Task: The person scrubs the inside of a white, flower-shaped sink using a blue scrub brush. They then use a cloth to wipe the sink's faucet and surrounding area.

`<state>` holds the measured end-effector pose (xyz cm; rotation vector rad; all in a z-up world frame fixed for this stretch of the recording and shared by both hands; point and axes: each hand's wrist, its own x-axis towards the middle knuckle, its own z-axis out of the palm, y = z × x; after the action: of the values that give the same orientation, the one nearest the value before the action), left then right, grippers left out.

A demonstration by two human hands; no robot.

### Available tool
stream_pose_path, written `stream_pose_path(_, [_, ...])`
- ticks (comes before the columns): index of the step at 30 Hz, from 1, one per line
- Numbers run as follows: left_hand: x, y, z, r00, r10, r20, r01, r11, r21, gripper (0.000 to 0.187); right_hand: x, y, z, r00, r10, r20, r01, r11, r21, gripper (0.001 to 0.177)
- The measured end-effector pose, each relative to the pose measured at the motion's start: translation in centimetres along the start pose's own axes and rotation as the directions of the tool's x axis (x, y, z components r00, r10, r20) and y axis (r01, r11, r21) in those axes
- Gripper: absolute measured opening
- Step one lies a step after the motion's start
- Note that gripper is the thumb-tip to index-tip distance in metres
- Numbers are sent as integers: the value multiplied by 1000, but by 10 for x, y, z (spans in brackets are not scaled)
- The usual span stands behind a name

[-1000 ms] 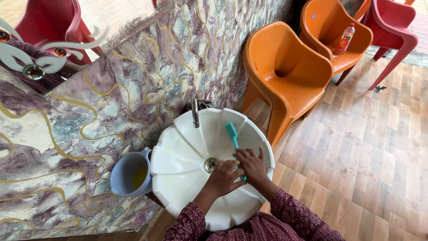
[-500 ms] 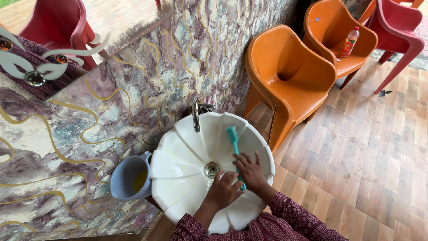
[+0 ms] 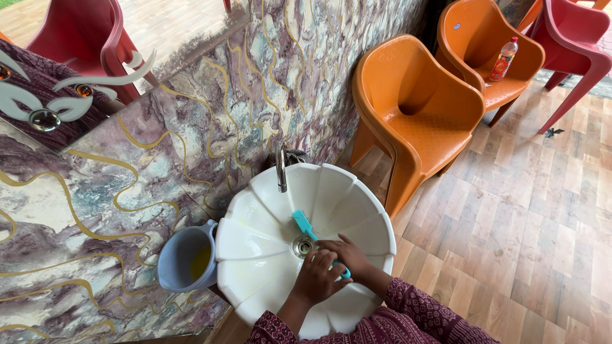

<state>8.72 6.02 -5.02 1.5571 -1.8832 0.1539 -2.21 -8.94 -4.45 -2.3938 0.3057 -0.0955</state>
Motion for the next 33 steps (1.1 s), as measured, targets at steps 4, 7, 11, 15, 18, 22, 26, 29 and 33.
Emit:
stream_pose_path(4, [8, -3, -1, 998, -58, -23, 61, 985, 162, 36, 16, -7, -21, 987, 24, -161, -96, 884, -457, 35])
stream_pose_path(7, [12, -10, -6, 989, -122, -85, 135, 976, 171, 36, 31, -5, -29, 949, -110, -295, -64, 851, -522, 41])
stream_pose_path(11, [3, -11, -13, 985, -28, -168, 38, 998, 56, 36, 19, -8, 6, 971, 121, -206, -147, 982, -117, 43])
stream_pose_path(15, [-2, -13, -12, 994, 3, -110, 5, 997, 71, 28, 13, -19, 7, 975, 170, -144, -186, 977, -105, 48])
stream_pose_path(18, [9, -18, -7, 977, -179, -117, 191, 976, 103, 29, 39, -22, -24, 902, -198, -385, -107, 759, -642, 37])
stream_pose_path(22, [9, -17, -12, 964, -186, -193, 204, 976, 79, 34, 50, -26, -21, 934, -104, -342, 12, 965, -260, 44])
stream_pose_path(26, [6, -15, -18, 949, -179, -261, 211, 972, 101, 28, 53, -31, -13, 983, -40, -179, 26, 996, -80, 45])
stream_pose_path(29, [13, -16, -20, 931, -263, -252, 293, 952, 91, 32, 79, -32, -29, 969, -106, -225, 26, 943, -332, 47])
stream_pose_path(33, [14, -16, -23, 921, -268, -282, 289, 957, 33, 37, 87, -28, -33, 924, -286, -253, 96, 815, -572, 51])
